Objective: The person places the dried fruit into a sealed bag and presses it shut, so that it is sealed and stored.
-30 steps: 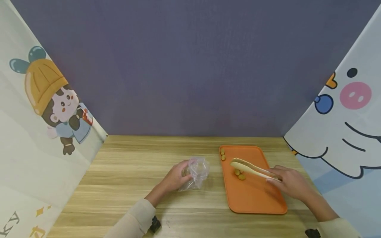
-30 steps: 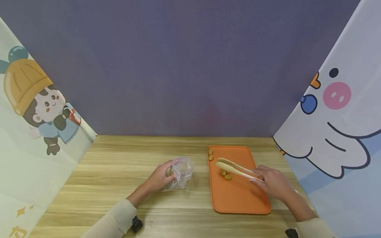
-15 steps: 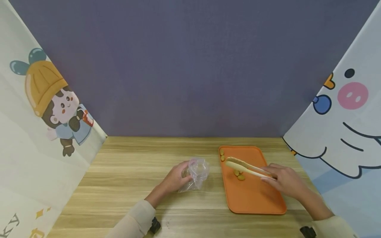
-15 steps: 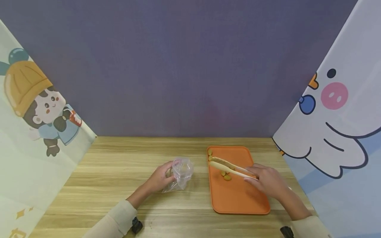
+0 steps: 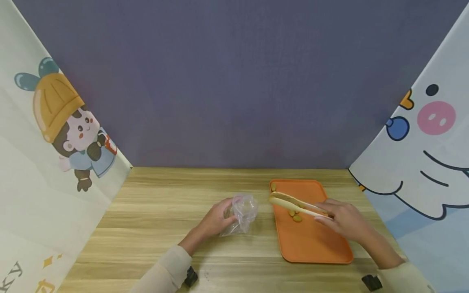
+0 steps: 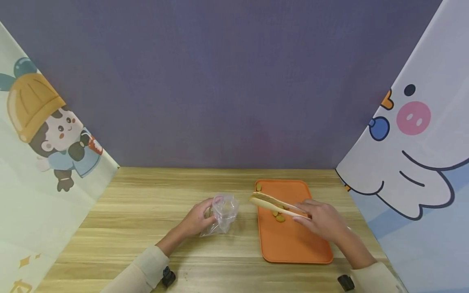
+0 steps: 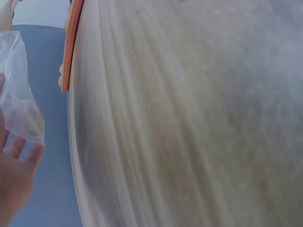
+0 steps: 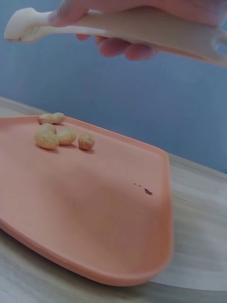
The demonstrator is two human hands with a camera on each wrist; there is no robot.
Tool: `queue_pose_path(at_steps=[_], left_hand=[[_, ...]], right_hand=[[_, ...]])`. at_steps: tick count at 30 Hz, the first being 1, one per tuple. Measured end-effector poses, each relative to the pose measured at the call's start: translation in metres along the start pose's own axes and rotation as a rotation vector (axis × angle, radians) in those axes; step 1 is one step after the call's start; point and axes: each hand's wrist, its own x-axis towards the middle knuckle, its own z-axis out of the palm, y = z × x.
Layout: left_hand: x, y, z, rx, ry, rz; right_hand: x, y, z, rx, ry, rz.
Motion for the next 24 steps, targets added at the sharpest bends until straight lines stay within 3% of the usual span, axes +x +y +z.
queue_pose_path(at_steps=[11, 24], left_hand=[[0.002, 0.001, 0.001, -0.007, -0.009, 0.0], [0.003, 0.004, 0.004, 0.02, 0.008, 0.029]], right_hand=[[0.015, -0.013, -0.001, 0.018, -0.032, 0.0], [0.028, -0.022, 0.002, 0.021, -0.033, -0.082]])
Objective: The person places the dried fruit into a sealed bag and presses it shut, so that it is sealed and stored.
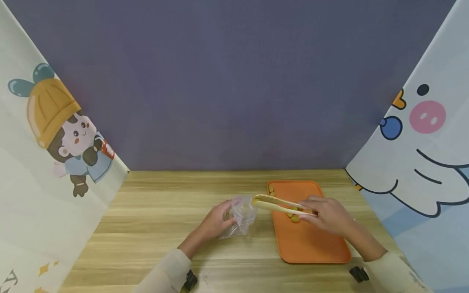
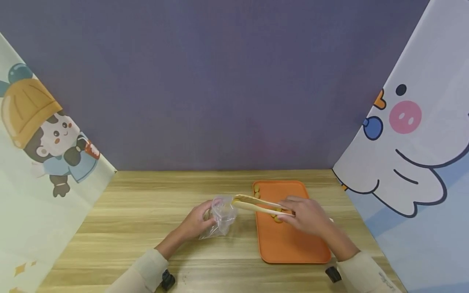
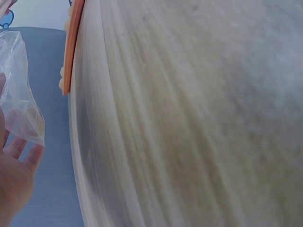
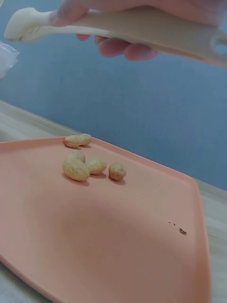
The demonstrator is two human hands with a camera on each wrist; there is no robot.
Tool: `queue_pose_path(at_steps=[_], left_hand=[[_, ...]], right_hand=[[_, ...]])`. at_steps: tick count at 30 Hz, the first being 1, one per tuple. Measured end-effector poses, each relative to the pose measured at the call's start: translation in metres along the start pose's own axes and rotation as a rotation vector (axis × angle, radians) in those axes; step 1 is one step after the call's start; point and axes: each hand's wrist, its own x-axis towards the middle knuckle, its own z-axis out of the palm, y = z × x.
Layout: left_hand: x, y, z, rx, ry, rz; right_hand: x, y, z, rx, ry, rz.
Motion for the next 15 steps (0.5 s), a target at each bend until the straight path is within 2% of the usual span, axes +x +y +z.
queue_pose_path(at_steps=[8, 15], left_hand=[[0.0017, -0.0023, 0.0015, -0.006, -0.007, 0.009], [0.0014, -0.0013, 0.0006, -0.003, -0.006, 0.011]], right_hand=[[0.0064, -0.0026, 0.0043, 0.034, 0.028, -0.046], [0.0094, -0.0042, 0.0067, 0.031, 0.003, -0.026]])
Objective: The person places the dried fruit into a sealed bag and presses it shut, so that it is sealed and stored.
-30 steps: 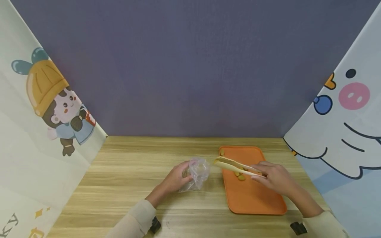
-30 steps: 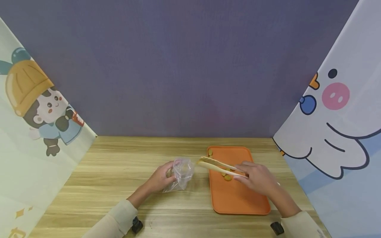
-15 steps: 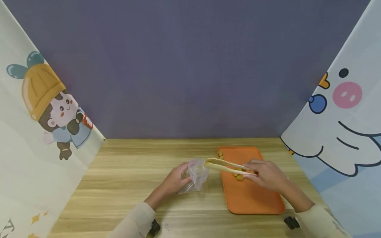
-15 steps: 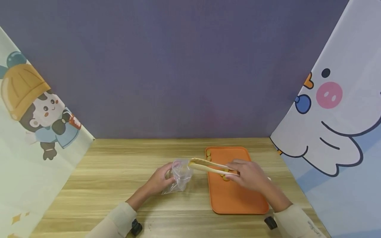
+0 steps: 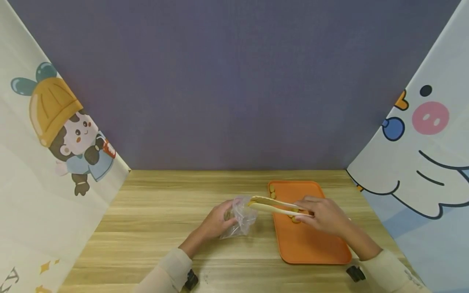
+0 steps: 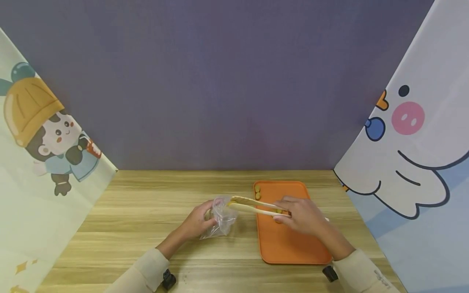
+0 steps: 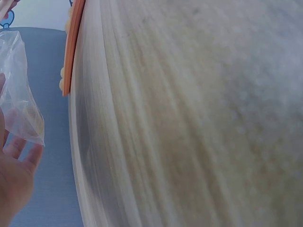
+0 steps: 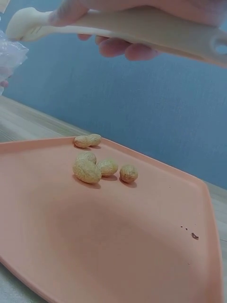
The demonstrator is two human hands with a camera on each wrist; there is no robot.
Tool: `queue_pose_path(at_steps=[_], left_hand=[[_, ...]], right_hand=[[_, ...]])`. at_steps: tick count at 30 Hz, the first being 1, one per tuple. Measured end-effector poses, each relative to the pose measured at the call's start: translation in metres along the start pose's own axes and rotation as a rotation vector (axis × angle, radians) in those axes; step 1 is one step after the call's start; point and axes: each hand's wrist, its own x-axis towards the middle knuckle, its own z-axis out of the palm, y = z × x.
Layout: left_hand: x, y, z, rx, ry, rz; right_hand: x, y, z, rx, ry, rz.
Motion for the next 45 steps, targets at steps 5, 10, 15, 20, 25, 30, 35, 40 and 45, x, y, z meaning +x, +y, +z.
queue_pose_path(at_steps=[5, 10, 15, 20, 25, 30, 35, 40, 45], left_hand=[[0.001, 0.002, -0.002, -0.025, 0.006, 0.01], [0.001, 0.003, -0.003, -0.027, 0.009, 0.002], [0.0, 0.004, -0.003, -0.026, 0.008, -0.002], [0.001, 0.004, -0.003, -0.028, 0.009, -0.013], [0.001, 0.003, -0.004, -0.025, 0.013, -0.017], [0.001, 0.0, -0.003, -0.03, 0.018, -0.001], [0.0, -0.001, -0.003, -0.036, 0.019, 0.005], [0.0, 0.001, -0.003, -0.028, 0.026, -0.01], [0.0, 0.001, -0.004, -0.026, 0.022, -0.02]], right_hand=[[0.003, 0.0, 0.0, 0.0, -0.007, 0.013], [0.002, -0.001, -0.002, -0.009, -0.002, 0.035], [-0.002, 0.001, -0.004, -0.011, 0.018, 0.056], [-0.009, 0.004, -0.007, -0.022, 0.04, 0.068], [-0.015, 0.01, -0.008, -0.035, 0.029, 0.097], [-0.021, 0.016, -0.009, -0.032, 0.023, 0.119], [-0.03, 0.019, -0.011, -0.036, 0.032, 0.127], [-0.038, 0.023, -0.012, -0.044, 0.035, 0.127], [-0.047, 0.03, -0.013, -0.058, 0.04, 0.123]])
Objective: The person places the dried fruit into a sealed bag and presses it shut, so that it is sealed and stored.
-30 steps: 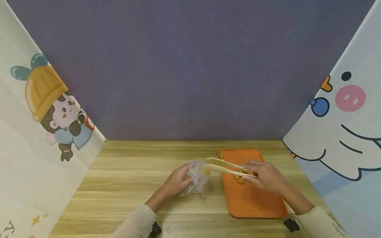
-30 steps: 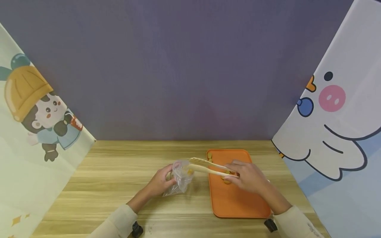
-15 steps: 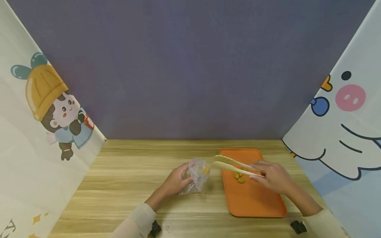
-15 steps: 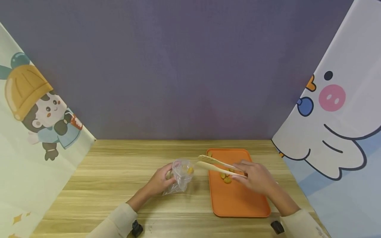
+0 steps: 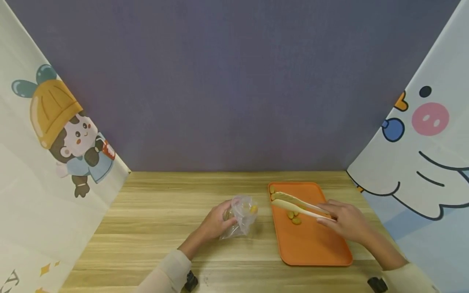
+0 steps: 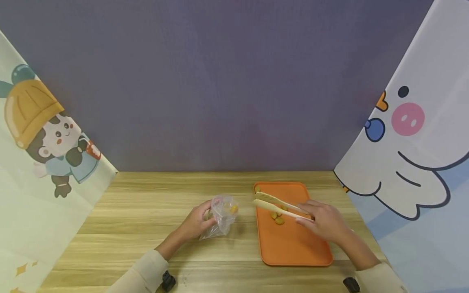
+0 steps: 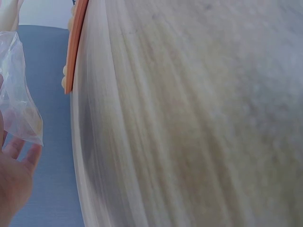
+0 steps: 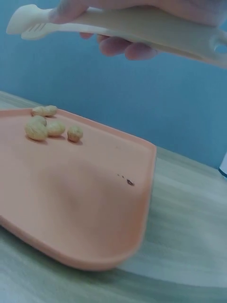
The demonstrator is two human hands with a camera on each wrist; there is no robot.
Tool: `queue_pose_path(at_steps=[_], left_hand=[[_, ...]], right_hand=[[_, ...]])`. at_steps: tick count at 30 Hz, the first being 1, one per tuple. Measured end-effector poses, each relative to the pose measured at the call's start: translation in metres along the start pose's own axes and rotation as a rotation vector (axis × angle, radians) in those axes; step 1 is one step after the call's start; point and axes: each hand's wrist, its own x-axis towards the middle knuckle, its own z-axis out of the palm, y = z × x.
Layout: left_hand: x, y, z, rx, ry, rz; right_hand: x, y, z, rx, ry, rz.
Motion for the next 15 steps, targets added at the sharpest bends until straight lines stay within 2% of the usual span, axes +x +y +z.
queue_pose_path(at_steps=[15], left_hand=[[0.002, -0.006, 0.002, 0.018, 0.009, 0.043]], right_hand=[[-0.023, 0.018, 0.005, 0.004, 0.002, 0.036]])
